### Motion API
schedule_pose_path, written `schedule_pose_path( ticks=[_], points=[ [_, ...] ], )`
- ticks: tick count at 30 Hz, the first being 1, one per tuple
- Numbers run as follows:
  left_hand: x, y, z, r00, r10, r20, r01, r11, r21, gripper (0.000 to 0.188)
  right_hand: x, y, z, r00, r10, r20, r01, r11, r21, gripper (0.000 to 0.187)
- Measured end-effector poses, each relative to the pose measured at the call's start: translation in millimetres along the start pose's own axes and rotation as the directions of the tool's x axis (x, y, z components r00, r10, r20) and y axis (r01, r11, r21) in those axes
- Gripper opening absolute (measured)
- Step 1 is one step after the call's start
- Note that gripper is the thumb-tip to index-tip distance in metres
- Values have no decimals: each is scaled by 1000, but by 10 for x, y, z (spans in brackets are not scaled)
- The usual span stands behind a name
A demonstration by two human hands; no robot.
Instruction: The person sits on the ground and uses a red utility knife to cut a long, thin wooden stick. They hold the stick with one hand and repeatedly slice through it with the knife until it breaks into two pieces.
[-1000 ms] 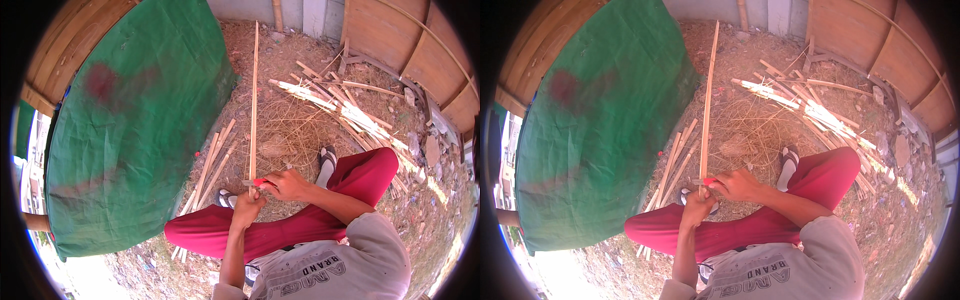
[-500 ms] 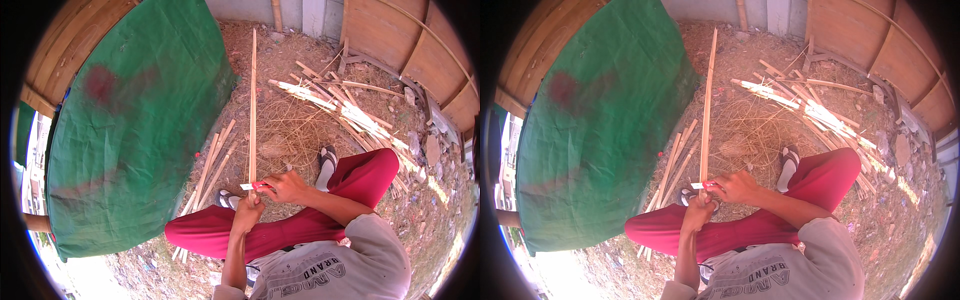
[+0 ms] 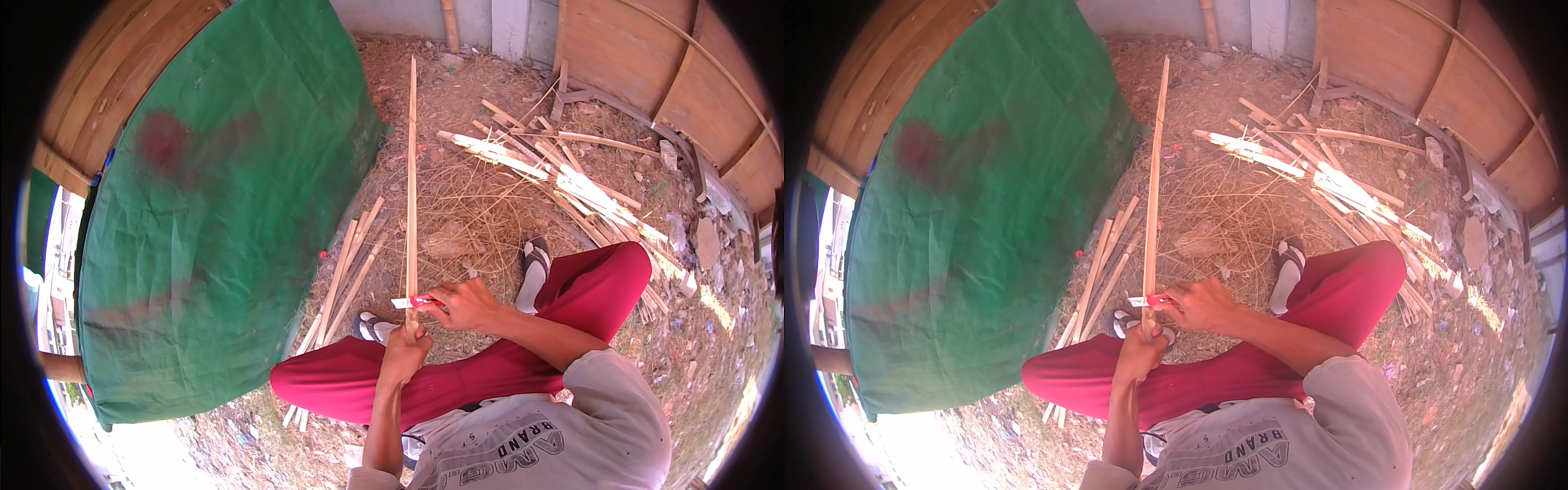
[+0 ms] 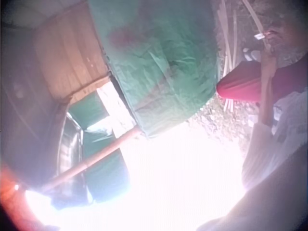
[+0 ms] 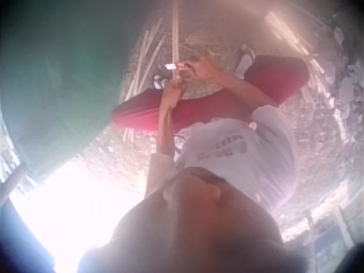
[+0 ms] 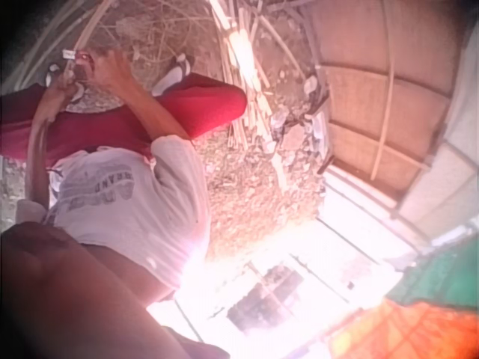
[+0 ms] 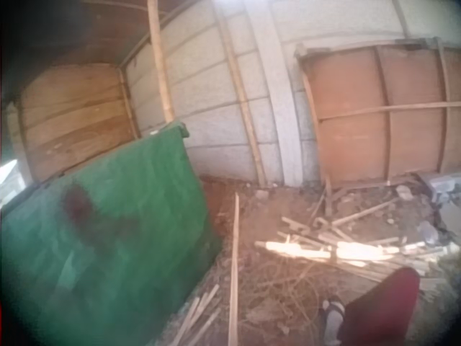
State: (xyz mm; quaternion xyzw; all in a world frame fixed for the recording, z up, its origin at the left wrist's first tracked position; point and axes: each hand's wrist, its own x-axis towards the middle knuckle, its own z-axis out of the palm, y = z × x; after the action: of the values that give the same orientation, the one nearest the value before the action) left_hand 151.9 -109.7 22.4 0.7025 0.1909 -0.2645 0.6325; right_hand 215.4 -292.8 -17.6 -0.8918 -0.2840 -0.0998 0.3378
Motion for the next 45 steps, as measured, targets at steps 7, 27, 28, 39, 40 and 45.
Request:
schedule_pose_path(
  ticks=[7, 27, 28, 39, 40, 45],
  points=[
    [5, -37, 6, 999, -28, 21, 30, 996, -86, 15, -10, -2, 12, 999, 31, 34, -31, 999, 11, 35],
    [-557, -305, 147, 983, -150, 103, 140, 985, 100, 21, 337, 674, -477, 920, 378, -103, -387, 919, -76, 42],
    [-536, -286, 102, 987, -136, 87, 125, 985, 121, 20, 347, 556, -461, 931, 348, -107, -354, 935, -37, 41],
    [56, -161, 14, 986, 166, -10, -159, 961, 228, 16, -15, -117, -347, 980, 107, 168, -120, 990, 70, 42],
    [89, -171, 31, 978, 208, -19, -198, 951, 237, 15, -19, -107, -340, 981, 107, 161, -120, 990, 70, 42],
    [106, -129, 74, 969, 243, -31, -230, 946, 229, 14, -34, -62, -289, 992, 94, 87, -100, 993, 69, 39]
  ],
)
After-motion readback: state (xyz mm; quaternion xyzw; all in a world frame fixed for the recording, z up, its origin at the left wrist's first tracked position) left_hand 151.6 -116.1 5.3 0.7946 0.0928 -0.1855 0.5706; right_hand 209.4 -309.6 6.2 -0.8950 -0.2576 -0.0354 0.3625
